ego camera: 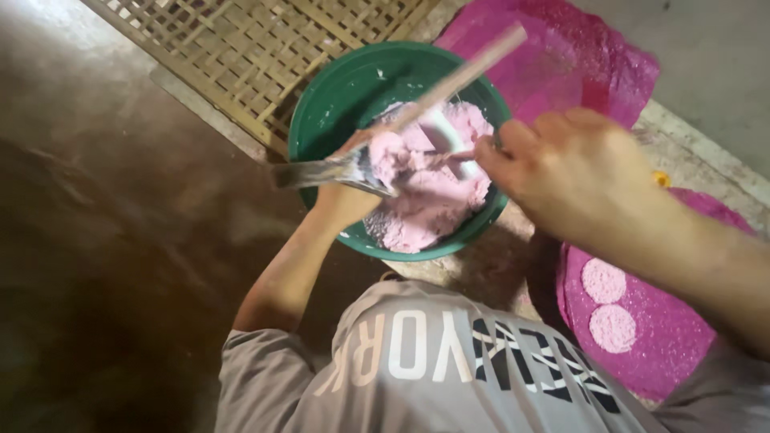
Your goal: The person scoops pink dough from a green basin using a wooden paddle and a metal scoop. They press the dough into a circular mold on a pink mat, then release the formed round onto the mat. The process is repeated to create multiple dough rounds.
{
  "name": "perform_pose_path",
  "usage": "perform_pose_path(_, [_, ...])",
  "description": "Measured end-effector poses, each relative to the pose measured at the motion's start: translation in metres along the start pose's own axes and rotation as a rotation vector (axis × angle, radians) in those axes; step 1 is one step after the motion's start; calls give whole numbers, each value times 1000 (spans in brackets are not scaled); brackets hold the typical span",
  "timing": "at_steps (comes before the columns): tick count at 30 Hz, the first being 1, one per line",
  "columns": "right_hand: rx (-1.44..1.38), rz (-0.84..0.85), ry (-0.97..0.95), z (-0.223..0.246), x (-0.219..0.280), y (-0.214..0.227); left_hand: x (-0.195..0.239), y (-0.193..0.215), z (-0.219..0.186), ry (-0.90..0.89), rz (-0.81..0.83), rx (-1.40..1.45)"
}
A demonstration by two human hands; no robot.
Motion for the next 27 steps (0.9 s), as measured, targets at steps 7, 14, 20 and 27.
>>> perform_pose_path(7, [-79,155,109,41,-49,-33,11,-35,-7,64,116,207])
perform_pose_path(14, [-71,276,-53,2,-15,45,0,5,5,31,-29,-111])
perform_pose_path(20, [3,239,17,53,-47,-63,7,-22,-5,-84,-14,98])
perform_pose_path(27, [-341,95,-293,15,0,-8,-2,-3,23,166,-129,-57])
Point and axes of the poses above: each hand's wrist, its own x-axis away from the middle knuckle, its own y-axis out of the back of the hand, z = x × y, the point moved 1 cm from there along -x, towards the middle knuckle, and after that the axes turned 15 degrees about y, right-handed, at the moved point
